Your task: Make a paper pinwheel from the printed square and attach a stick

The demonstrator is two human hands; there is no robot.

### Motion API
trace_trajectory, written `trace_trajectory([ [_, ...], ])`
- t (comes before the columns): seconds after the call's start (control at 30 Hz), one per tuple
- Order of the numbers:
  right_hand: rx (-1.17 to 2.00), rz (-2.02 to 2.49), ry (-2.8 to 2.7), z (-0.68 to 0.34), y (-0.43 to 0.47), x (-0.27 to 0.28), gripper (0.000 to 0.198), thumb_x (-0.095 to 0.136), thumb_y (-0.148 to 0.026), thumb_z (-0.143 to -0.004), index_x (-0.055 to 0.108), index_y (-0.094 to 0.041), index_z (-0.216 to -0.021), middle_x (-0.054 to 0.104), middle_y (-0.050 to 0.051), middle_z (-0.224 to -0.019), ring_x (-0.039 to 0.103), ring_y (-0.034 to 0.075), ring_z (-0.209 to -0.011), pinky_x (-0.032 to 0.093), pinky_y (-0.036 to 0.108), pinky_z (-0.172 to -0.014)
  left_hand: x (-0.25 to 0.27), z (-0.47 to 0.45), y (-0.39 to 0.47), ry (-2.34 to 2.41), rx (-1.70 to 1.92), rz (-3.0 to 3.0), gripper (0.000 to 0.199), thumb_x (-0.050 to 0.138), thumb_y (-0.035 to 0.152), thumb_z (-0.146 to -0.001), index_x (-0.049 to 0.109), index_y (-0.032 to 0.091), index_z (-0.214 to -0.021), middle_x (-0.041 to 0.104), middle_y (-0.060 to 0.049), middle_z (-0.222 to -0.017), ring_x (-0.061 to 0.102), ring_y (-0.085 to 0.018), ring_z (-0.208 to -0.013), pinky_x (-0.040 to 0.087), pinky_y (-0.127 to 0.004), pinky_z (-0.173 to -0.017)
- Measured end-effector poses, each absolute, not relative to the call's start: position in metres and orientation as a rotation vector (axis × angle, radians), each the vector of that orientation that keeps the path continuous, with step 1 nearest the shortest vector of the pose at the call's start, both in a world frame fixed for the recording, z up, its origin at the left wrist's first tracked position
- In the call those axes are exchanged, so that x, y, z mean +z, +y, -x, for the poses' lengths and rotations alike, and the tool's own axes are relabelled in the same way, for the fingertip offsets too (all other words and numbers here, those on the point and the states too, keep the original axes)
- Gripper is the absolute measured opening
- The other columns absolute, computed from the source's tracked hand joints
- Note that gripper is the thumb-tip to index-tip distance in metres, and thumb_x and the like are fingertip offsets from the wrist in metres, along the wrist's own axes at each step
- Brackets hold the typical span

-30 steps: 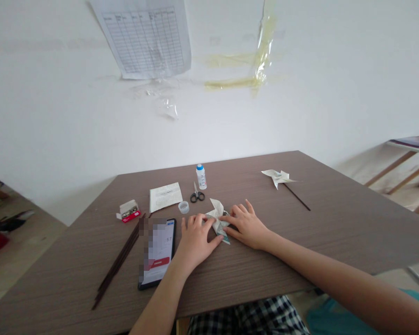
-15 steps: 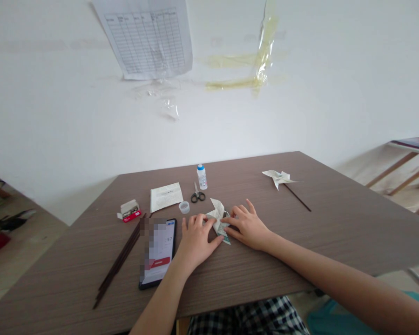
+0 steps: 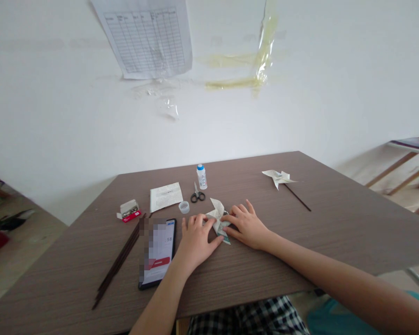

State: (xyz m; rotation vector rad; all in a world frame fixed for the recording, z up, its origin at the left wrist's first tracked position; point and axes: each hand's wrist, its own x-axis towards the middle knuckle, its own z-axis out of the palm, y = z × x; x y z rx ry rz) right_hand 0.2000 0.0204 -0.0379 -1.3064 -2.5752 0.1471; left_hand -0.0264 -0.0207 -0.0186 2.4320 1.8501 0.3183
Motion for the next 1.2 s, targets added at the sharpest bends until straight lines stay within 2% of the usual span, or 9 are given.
trace_trajectory([
  [0.2,0.160,1.291,-2.536,-0.2012,0.0220,-0.0408,0.043,0.061,-0.050,-0.123,0.077,-0.029,-0.157,0.080,0.015,-0.140,0.067,0.037,-0.140,0.022,0.082,-0.141,-0.0190,0.0265,-0.0207,1.869,0.277,-2.443,0.043,0.085,0.042,-0.106,0.082,0.030,-0.147,0.075,-0.014,-0.148,0.066,-0.044,-0.146,0.047,-0.074,-0.132],
  [0.5,0.105,1.283,-2.581,-0.2015,0.0211,-0.0404,0.039,0.066,-0.052,-0.122,0.083,-0.036,-0.153,0.078,0.014,-0.139,0.068,0.037,-0.137,0.026,0.083,-0.139,-0.0227,0.0269,-0.0202,1.866,0.331,-2.432,0.041,0.086,0.043,-0.104,0.083,0.032,-0.143,0.076,-0.013,-0.145,0.066,-0.044,-0.144,0.044,-0.078,-0.133],
  [0.8,0.109,1.287,-2.573,-0.2015,0.0209,-0.0418,0.042,0.066,-0.057,-0.121,0.082,-0.036,-0.154,0.076,0.013,-0.136,0.067,0.036,-0.136,0.026,0.082,-0.139,-0.0204,0.0267,-0.0205,1.865,0.316,-2.421,0.041,0.085,0.044,-0.104,0.083,0.033,-0.144,0.076,-0.013,-0.145,0.066,-0.044,-0.144,0.042,-0.079,-0.135],
  [1.2,0.135,1.266,-2.520,-0.2041,0.0206,-0.0438,0.040,0.060,-0.049,-0.124,0.081,-0.032,-0.153,0.079,0.014,-0.135,0.070,0.036,-0.134,0.025,0.082,-0.140,-0.0216,0.0263,-0.0205,1.863,0.325,-2.422,0.042,0.087,0.042,-0.104,0.083,0.032,-0.144,0.075,-0.013,-0.147,0.065,-0.044,-0.145,0.043,-0.077,-0.133],
])
